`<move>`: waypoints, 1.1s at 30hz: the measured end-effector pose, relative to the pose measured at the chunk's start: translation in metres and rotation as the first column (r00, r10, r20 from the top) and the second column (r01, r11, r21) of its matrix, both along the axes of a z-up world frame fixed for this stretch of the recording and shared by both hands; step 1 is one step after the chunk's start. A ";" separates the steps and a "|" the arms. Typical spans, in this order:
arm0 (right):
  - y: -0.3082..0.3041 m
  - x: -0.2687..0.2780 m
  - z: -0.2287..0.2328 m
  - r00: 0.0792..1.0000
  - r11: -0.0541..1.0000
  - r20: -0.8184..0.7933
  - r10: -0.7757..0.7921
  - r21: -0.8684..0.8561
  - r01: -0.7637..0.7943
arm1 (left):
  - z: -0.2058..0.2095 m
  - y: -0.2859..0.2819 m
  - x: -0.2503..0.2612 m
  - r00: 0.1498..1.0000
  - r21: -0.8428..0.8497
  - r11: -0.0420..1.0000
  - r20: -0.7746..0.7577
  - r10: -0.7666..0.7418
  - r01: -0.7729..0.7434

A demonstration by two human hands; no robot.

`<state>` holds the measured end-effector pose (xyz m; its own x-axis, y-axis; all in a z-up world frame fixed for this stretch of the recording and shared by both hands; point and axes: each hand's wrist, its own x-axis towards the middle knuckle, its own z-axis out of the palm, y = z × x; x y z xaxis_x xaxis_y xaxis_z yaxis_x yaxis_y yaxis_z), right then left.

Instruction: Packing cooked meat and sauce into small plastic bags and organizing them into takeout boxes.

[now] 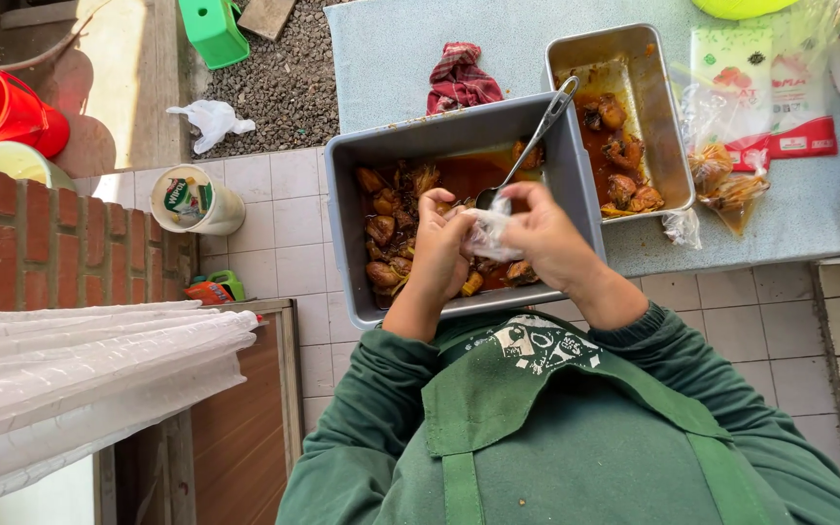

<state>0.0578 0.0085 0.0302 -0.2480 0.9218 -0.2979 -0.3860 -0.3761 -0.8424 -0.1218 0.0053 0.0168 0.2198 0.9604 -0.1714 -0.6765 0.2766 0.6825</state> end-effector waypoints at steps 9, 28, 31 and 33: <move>-0.026 0.052 0.096 -0.511 0.674 0.831 0.218 -0.507 -0.537 | 0.001 -0.009 -0.026 0.870 -0.005 0.997 -0.488 0.064 -0.076; -0.061 0.077 0.031 0.505 0.490 0.758 -0.413 0.652 -0.578 | -0.009 -0.029 -0.063 0.935 -0.299 0.887 -0.162 0.317 -0.353; -0.064 0.061 0.017 0.408 0.366 0.821 -0.399 0.550 -0.750 | -0.009 -0.031 -0.064 0.923 -0.304 0.874 -0.180 0.339 -0.380; -0.064 0.044 0.020 0.455 0.365 0.781 -0.427 0.609 -0.704 | -0.006 -0.033 -0.064 0.919 -0.338 0.857 -0.212 0.333 -0.389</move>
<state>0.1017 -0.0555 0.0499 -0.5995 0.6886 0.4079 0.5484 0.7247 -0.4173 -0.1855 -0.0274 0.0110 -0.1831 0.8293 -0.5280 -0.6814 0.2800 0.6762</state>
